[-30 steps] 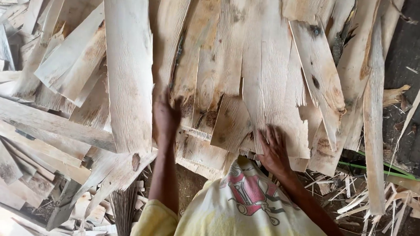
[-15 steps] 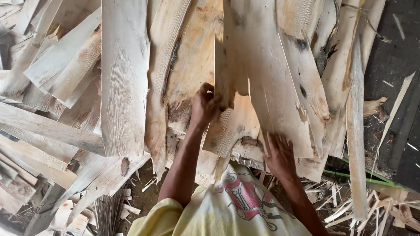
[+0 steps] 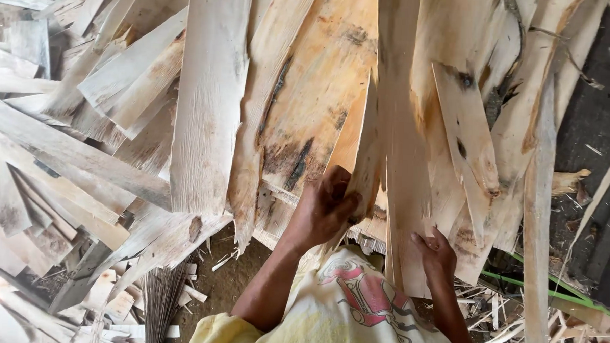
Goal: Feeding and processing thin wood strips through a woodworking machine.
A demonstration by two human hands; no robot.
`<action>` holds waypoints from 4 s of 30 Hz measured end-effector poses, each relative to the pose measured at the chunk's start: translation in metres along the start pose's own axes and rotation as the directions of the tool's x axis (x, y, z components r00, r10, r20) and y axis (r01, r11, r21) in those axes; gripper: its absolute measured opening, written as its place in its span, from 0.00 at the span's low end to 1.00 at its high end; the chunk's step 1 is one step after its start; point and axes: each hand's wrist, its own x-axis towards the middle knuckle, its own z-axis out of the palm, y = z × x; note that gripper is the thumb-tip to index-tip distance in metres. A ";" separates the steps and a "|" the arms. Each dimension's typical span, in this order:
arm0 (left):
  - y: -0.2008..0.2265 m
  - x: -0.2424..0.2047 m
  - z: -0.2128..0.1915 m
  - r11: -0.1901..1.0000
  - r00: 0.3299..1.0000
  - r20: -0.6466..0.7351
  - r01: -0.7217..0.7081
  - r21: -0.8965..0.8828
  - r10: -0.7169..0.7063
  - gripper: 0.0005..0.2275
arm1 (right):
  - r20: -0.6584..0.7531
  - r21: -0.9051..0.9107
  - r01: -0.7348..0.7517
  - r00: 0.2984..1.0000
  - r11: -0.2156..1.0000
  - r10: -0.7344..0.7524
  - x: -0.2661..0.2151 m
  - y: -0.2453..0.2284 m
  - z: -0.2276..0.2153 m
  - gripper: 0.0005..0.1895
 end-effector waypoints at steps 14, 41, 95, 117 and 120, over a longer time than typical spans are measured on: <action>0.029 -0.013 -0.147 0.680 0.913 -0.017 -0.290 0.674 0.407 0.09 | 0.158 0.633 0.057 0.967 0.772 -0.202 0.034 -0.119 0.097 0.17; -0.241 0.076 0.013 0.903 0.953 -0.015 0.293 0.314 -0.303 0.21 | 0.113 -0.583 0.472 0.853 0.662 -0.509 -0.045 -0.029 0.035 0.55; 0.079 0.022 0.071 0.977 0.956 0.288 -0.106 0.182 0.050 0.07 | -0.113 0.212 0.581 0.813 0.786 -0.571 -0.056 -0.122 0.028 0.33; -0.217 0.103 0.143 0.708 0.870 0.349 0.488 -0.510 -0.348 0.14 | 0.207 0.908 -0.248 0.967 0.339 0.151 0.008 -0.036 0.023 0.17; -0.212 0.105 0.140 0.754 0.901 0.324 0.421 -0.504 -0.288 0.15 | 0.410 0.861 -0.435 0.900 0.262 0.146 -0.002 -0.056 0.014 0.17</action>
